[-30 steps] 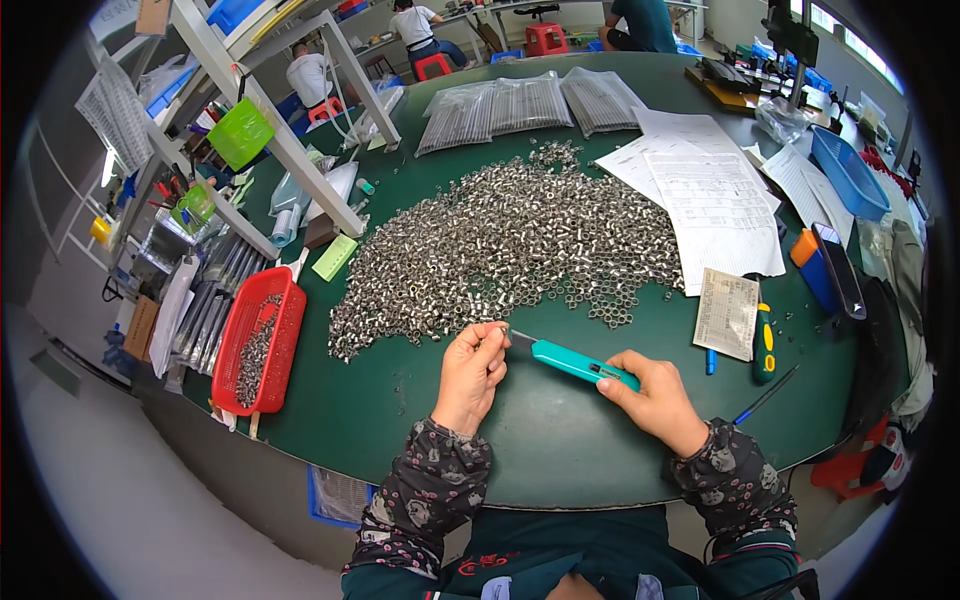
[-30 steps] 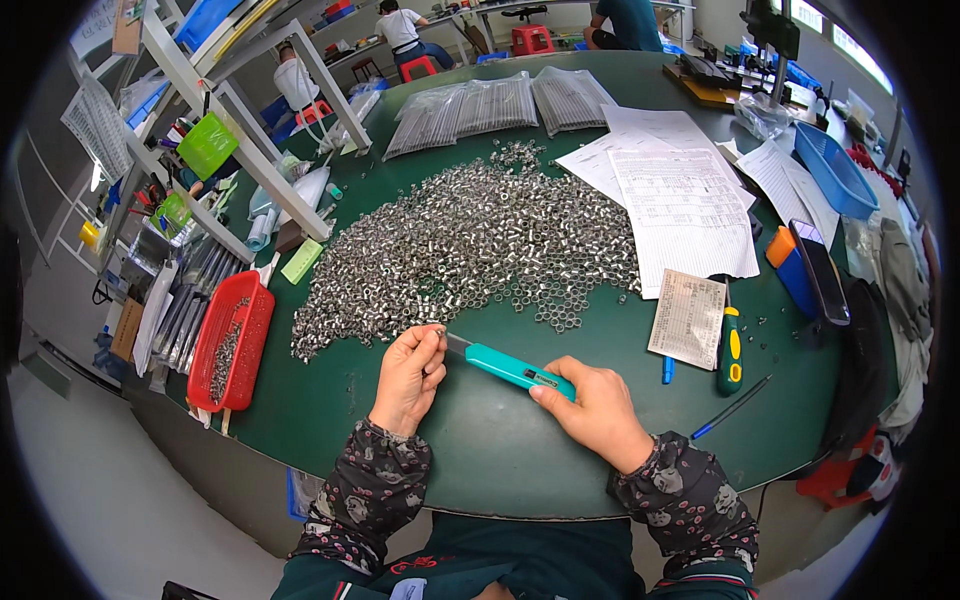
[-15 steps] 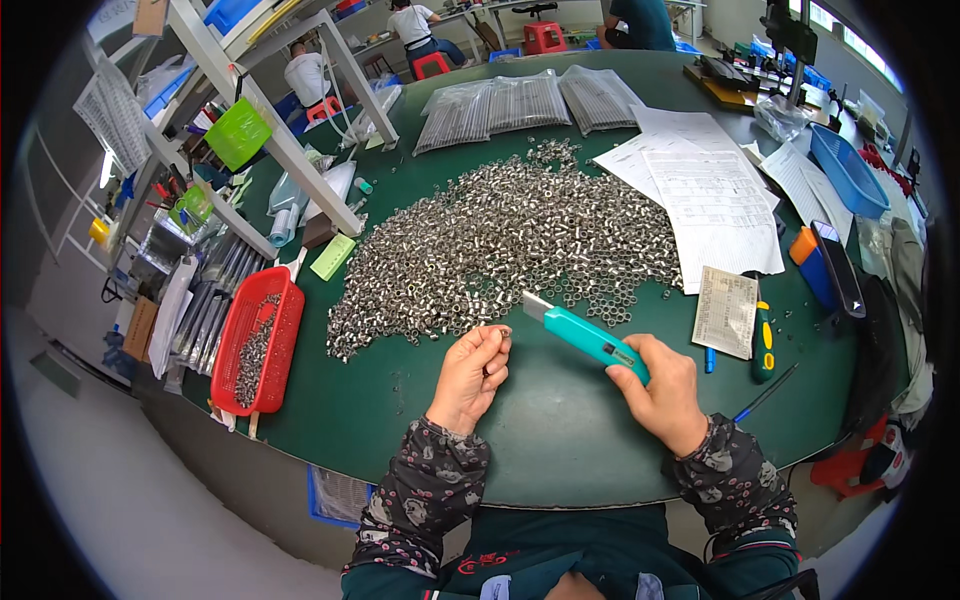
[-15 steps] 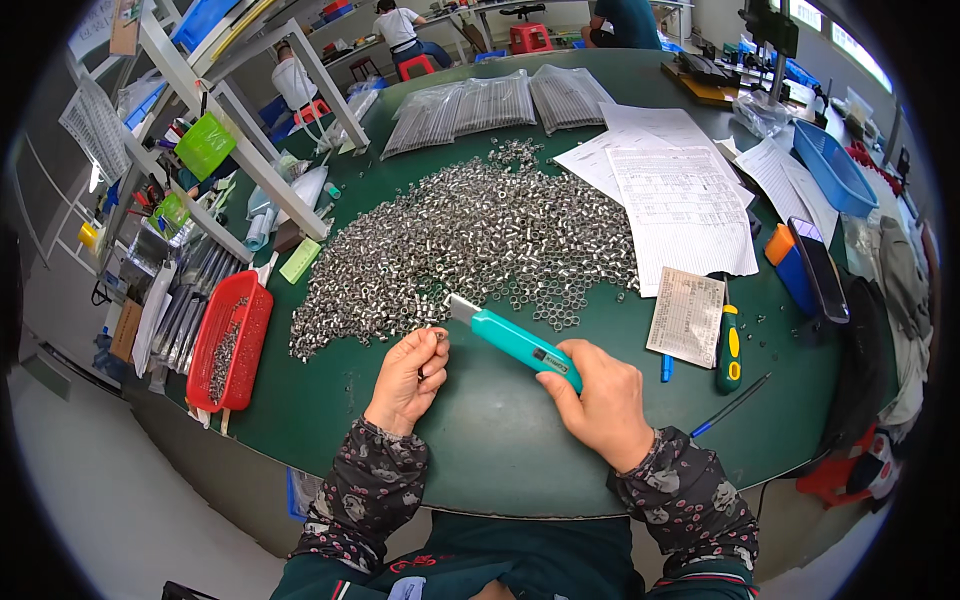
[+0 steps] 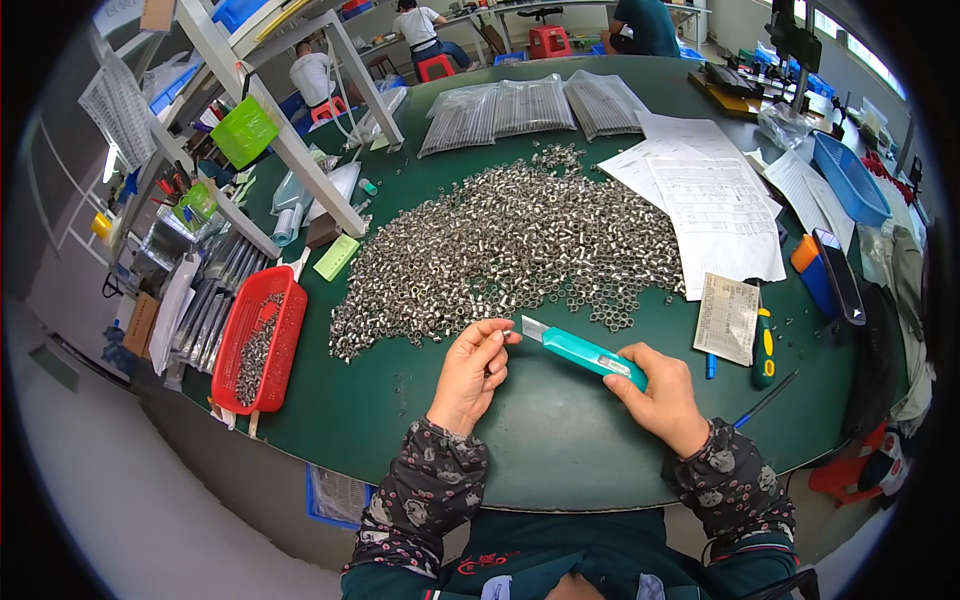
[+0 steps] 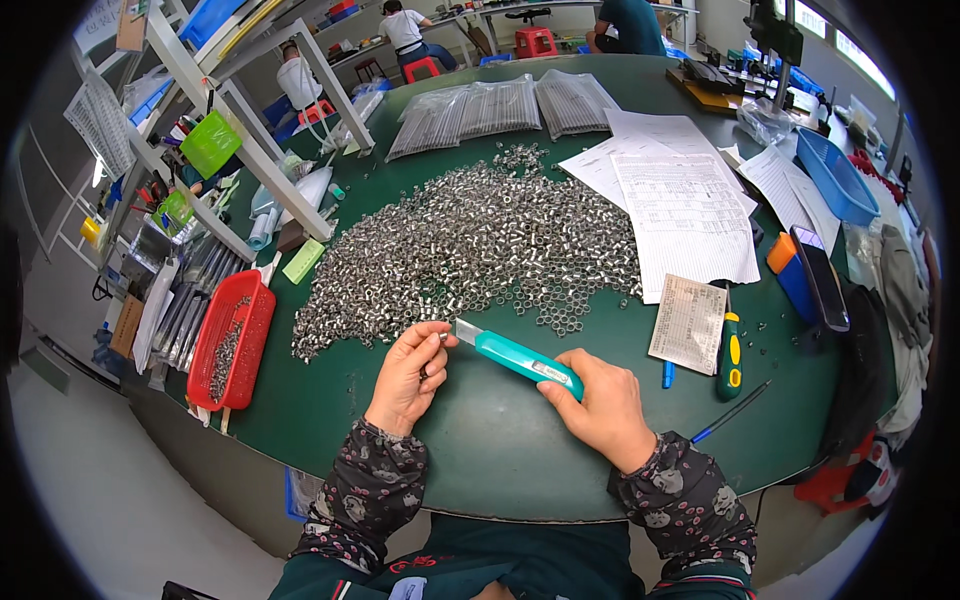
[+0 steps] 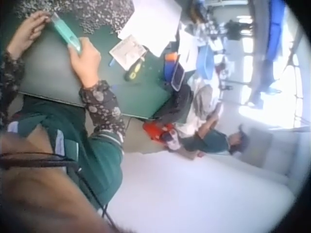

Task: Inspecting and cleaning small metal components using a utility knife on a workbench.

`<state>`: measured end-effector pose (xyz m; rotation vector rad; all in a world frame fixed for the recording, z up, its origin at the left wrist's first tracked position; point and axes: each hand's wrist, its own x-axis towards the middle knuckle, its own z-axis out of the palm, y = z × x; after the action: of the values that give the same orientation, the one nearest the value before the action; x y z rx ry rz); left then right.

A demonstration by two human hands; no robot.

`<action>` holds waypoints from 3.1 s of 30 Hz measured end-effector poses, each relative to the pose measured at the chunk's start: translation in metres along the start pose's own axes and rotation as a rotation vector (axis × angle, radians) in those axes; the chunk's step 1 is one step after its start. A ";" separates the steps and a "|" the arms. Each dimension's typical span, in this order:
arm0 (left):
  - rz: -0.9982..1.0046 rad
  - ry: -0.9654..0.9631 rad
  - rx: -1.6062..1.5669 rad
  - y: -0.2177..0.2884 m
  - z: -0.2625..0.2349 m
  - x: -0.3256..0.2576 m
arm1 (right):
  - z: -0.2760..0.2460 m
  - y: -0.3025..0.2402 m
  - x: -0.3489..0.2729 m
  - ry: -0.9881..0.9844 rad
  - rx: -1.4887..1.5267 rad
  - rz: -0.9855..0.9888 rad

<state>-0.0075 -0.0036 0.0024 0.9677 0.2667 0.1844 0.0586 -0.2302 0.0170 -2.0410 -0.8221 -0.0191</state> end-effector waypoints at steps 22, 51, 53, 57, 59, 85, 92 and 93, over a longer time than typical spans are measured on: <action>0.173 0.090 0.399 -0.002 0.005 -0.002 | -0.005 0.008 0.003 -0.235 0.203 0.211; 0.000 -0.002 0.111 0.003 0.000 0.000 | -0.005 0.003 0.003 -0.163 0.012 0.058; -0.004 -0.040 0.120 0.003 0.002 -0.001 | -0.007 0.002 0.003 -0.192 0.011 0.093; -0.018 -0.049 0.154 0.002 0.002 -0.001 | -0.006 0.003 0.004 -0.188 0.030 0.100; -0.032 -0.060 0.165 0.001 -0.001 0.000 | -0.004 0.005 0.004 -0.185 0.051 0.072; -0.183 -0.124 -0.442 0.007 -0.010 -0.004 | -0.004 0.001 0.005 -0.004 0.019 -0.024; 0.303 0.261 0.002 0.102 -0.037 -0.035 | -0.008 -0.004 0.002 0.037 0.066 -0.028; 0.458 0.334 0.150 0.123 -0.057 -0.036 | -0.007 -0.002 0.001 0.043 0.062 -0.034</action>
<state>-0.0638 0.0996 0.0785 1.1364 0.3649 0.7585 0.0605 -0.2344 0.0227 -1.9622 -0.8202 -0.0561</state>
